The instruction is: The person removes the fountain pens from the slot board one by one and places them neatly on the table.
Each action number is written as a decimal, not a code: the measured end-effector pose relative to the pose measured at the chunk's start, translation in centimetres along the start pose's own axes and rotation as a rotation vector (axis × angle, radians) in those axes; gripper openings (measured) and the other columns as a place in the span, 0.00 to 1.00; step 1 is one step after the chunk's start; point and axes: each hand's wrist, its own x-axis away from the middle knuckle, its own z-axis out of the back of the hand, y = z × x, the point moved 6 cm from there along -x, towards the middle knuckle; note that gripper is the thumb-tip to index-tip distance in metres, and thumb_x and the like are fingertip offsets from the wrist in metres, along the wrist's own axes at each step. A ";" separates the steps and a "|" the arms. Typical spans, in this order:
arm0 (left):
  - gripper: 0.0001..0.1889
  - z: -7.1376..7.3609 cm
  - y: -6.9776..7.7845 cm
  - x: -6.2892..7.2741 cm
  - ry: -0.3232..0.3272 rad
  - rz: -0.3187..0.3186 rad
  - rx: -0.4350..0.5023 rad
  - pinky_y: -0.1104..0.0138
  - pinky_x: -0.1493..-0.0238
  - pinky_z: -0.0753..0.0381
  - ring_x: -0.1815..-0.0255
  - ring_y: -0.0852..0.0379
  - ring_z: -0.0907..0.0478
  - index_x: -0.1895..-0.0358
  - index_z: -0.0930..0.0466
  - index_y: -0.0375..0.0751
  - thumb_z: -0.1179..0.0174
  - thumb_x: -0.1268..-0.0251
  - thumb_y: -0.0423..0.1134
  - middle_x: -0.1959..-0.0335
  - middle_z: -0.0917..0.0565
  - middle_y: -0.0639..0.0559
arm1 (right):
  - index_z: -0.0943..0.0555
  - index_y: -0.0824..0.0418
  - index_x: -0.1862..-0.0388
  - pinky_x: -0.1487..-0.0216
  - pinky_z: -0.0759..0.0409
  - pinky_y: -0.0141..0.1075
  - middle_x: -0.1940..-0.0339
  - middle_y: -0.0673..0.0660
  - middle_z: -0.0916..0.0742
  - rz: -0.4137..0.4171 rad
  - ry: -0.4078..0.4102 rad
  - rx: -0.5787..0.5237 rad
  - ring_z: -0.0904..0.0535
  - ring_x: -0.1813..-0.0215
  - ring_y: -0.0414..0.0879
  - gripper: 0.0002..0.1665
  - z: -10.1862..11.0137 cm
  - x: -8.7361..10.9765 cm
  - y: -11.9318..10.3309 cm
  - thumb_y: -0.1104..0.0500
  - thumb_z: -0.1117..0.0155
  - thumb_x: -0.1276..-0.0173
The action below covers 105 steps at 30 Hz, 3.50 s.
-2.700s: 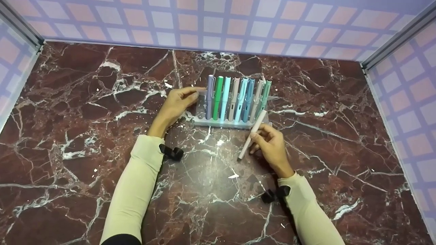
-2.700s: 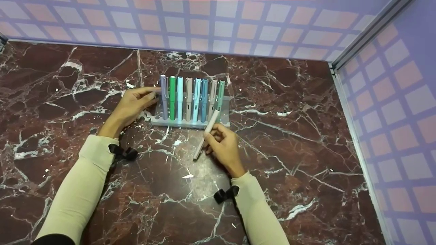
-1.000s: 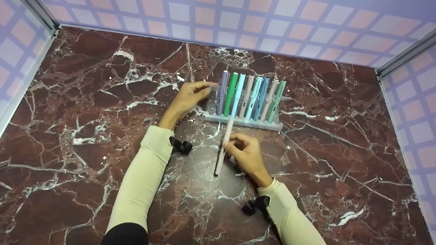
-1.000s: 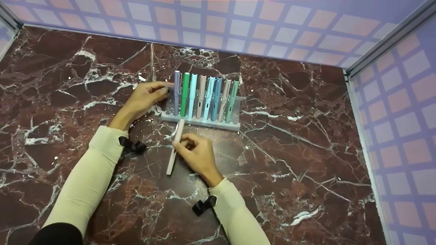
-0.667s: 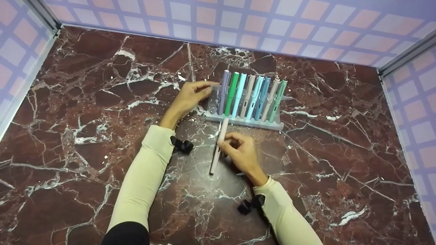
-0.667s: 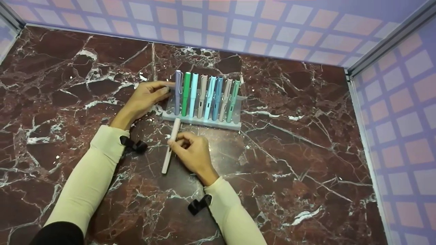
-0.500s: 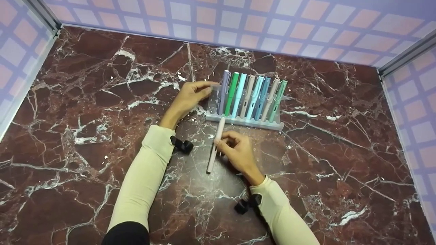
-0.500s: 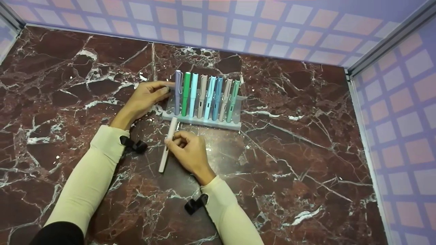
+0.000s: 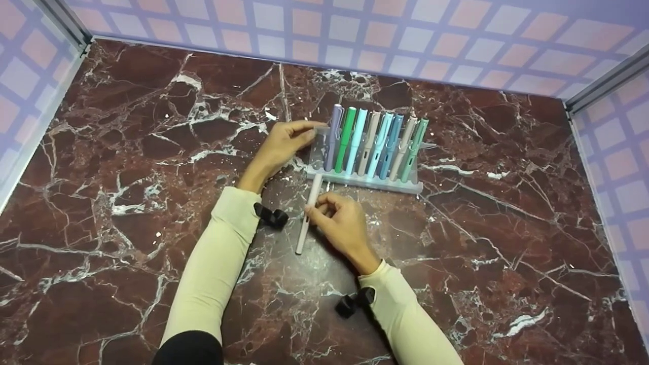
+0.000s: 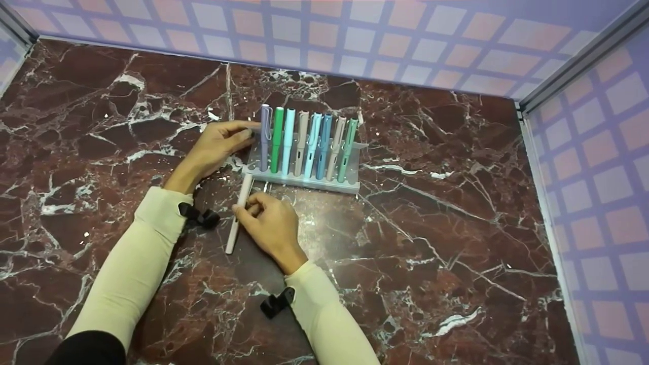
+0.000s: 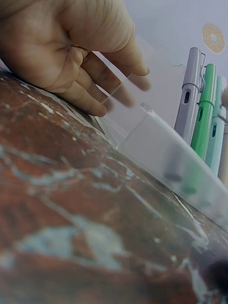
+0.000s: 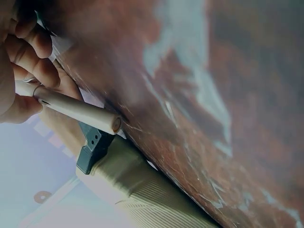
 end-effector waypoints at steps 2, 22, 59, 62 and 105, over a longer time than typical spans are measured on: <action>0.15 0.0 0.0 0.0 -0.003 0.006 0.009 0.68 0.31 0.26 0.35 0.51 0.24 0.40 0.19 0.41 0.45 0.25 0.36 0.41 0.16 0.47 | 0.16 0.62 0.68 0.79 0.23 0.27 0.78 0.51 0.14 -0.002 -0.008 0.025 0.25 0.78 0.37 0.09 -0.2 0.0 -0.1 0.57 0.27 0.36; 0.15 0.0 -0.1 -0.1 0.001 -0.010 -0.009 0.67 0.32 0.25 0.37 0.52 0.23 0.40 0.18 0.42 0.45 0.25 0.35 0.42 0.15 0.48 | 0.17 0.57 0.74 0.82 0.26 0.27 0.83 0.49 0.15 0.195 0.095 0.493 0.24 0.83 0.39 0.17 -1.1 -0.2 -1.5 0.45 0.28 0.37; 0.14 0.0 0.2 -0.1 -0.013 -0.057 -0.055 0.65 0.30 0.27 0.34 0.53 0.24 0.41 0.19 0.41 0.45 0.25 0.35 0.42 0.15 0.47 | 0.25 0.54 0.79 0.84 0.31 0.31 0.85 0.48 0.22 0.248 0.050 0.654 0.28 0.82 0.41 0.20 -2.2 0.0 -1.9 0.49 0.41 0.26; 0.14 0.0 0.2 -0.2 -0.018 -0.063 -0.048 0.65 0.30 0.27 0.34 0.53 0.24 0.41 0.19 0.41 0.45 0.25 0.34 0.42 0.15 0.47 | 0.25 0.54 0.79 0.85 0.32 0.30 0.85 0.48 0.22 0.243 0.049 0.654 0.29 0.82 0.41 0.20 -2.1 0.0 -2.0 0.48 0.40 0.26; 0.15 0.1 -0.3 0.1 0.030 0.034 0.020 0.69 0.33 0.24 0.35 0.50 0.24 0.41 0.18 0.41 0.46 0.25 0.34 0.38 0.18 0.46 | 0.17 0.60 0.72 0.75 0.23 0.29 0.78 0.51 0.15 0.196 -0.005 0.222 0.26 0.78 0.38 0.14 0.7 -0.5 -0.3 0.56 0.38 0.26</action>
